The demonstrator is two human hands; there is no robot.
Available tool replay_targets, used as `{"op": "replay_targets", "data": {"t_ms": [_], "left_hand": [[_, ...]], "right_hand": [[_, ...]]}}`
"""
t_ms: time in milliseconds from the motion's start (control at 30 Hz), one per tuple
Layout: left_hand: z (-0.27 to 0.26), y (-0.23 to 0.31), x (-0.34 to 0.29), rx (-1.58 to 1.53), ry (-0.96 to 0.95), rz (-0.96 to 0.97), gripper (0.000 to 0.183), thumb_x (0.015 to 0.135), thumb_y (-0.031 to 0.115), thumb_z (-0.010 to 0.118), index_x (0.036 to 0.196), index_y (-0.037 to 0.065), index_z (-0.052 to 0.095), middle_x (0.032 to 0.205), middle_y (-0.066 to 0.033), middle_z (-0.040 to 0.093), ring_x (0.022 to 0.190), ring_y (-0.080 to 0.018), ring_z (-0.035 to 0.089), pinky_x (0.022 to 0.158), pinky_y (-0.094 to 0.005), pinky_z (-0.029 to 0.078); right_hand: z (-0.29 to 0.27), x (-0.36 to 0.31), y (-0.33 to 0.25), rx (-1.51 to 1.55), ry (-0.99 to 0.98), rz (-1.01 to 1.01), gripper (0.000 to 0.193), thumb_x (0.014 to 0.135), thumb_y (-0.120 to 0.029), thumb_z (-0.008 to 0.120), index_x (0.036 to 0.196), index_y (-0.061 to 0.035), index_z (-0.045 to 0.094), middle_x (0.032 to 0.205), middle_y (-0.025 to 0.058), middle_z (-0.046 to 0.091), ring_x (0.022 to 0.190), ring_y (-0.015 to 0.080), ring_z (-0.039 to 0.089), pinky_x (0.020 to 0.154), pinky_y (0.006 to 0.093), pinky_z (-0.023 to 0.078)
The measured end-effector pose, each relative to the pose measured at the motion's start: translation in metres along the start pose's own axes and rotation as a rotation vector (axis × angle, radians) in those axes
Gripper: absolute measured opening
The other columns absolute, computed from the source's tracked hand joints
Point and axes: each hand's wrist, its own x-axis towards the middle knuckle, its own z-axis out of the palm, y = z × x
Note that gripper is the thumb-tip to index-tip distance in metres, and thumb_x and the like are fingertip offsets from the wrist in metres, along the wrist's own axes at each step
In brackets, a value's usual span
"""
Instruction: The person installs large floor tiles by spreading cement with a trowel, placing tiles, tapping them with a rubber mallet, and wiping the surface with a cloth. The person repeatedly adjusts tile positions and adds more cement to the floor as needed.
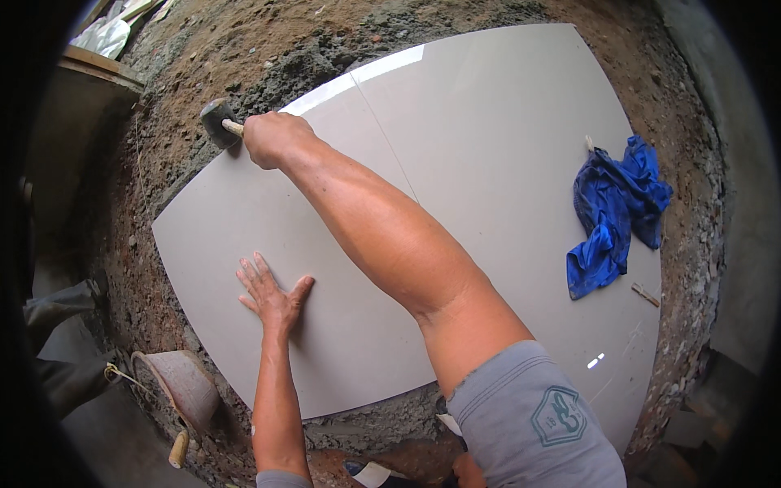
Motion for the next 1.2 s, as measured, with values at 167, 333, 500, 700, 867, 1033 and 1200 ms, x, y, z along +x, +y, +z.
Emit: {"op": "replay_targets", "data": {"t_ms": [167,333,500,700,867,1033,1200], "left_hand": [[0.001,-0.002,0.0,-0.004,0.009,0.003,0.123,0.066,0.067,0.073,0.153,0.011,0.008,0.158,-0.0223,-0.001,0.146,-0.0396,-0.008,0.11,-0.066,-0.005],[0.0,0.0,0.0,0.012,0.014,0.001,0.123,0.066,0.068,0.073,0.153,0.011,0.008,0.158,-0.0225,-0.001,0.146,-0.0398,-0.008,0.11,-0.0663,-0.004],[-0.001,0.001,0.002,0.033,0.01,0.008,0.122,0.066,0.071,0.07,0.153,0.011,0.009,0.158,-0.0232,0.0,0.146,-0.0402,-0.007,0.109,-0.0677,-0.002],[0.01,-0.015,0.007,0.113,0.07,0.054,0.124,0.063,0.081,0.064,0.153,0.012,0.013,0.157,-0.0237,0.007,0.146,-0.041,-0.002,0.109,-0.0698,0.004],[0.018,-0.02,0.018,0.142,0.11,0.086,0.125,0.062,0.084,0.062,0.153,0.012,0.015,0.158,-0.021,0.009,0.146,-0.0403,0.002,0.108,-0.0712,0.01],[0.011,-0.018,0.022,0.137,0.11,0.095,0.12,0.064,0.08,0.064,0.153,0.015,0.017,0.159,-0.017,0.009,0.147,-0.0382,0.002,0.107,-0.0714,0.01],[-0.001,-0.048,0.016,-0.116,0.19,0.238,0.109,0.071,0.075,0.062,0.152,0.014,0.022,0.158,-0.0176,0.015,0.146,-0.0365,0.008,0.111,-0.0633,0.013]], "right_hand": [[0.004,0.001,0.001,0.032,0.055,0.024,0.023,0.084,-0.006,0.055,0.102,-0.0045,0.069,0.102,0.0132,0.07,0.098,0.0285,0.067,0.081,0.0395,0.054],[-0.002,-0.002,0.003,0.027,0.021,0.029,0.023,0.085,-0.007,0.055,0.103,-0.0038,0.069,0.103,0.0142,0.07,0.097,0.0289,0.067,0.081,0.0398,0.054],[-0.004,-0.038,0.022,0.052,0.129,-0.027,0.03,0.09,-0.017,0.052,0.117,-0.0046,0.061,0.099,0.0154,0.069,0.094,0.0314,0.067,0.081,0.0442,0.053],[0.013,-0.18,0.118,-0.037,0.501,0.01,0.033,0.087,-0.034,0.06,0.1,-0.0036,0.066,0.081,0.0122,0.065,0.073,0.0298,0.064,0.072,0.0413,0.053],[0.011,-0.33,0.193,-0.135,0.631,0.312,0.035,0.077,-0.034,0.071,0.094,-0.0044,0.065,0.088,0.0113,0.064,0.079,0.0282,0.063,0.072,0.0389,0.05],[0.042,-0.418,0.227,-0.185,0.815,0.46,0.034,0.077,-0.03,0.072,0.097,-0.0043,0.063,0.092,0.0117,0.062,0.081,0.0299,0.062,0.074,0.04,0.049],[0.065,-0.449,0.262,-0.232,0.915,0.535,0.036,0.077,-0.031,0.071,0.1,-0.0045,0.062,0.096,0.0133,0.06,0.091,0.0322,0.06,0.08,0.0421,0.048]]}}
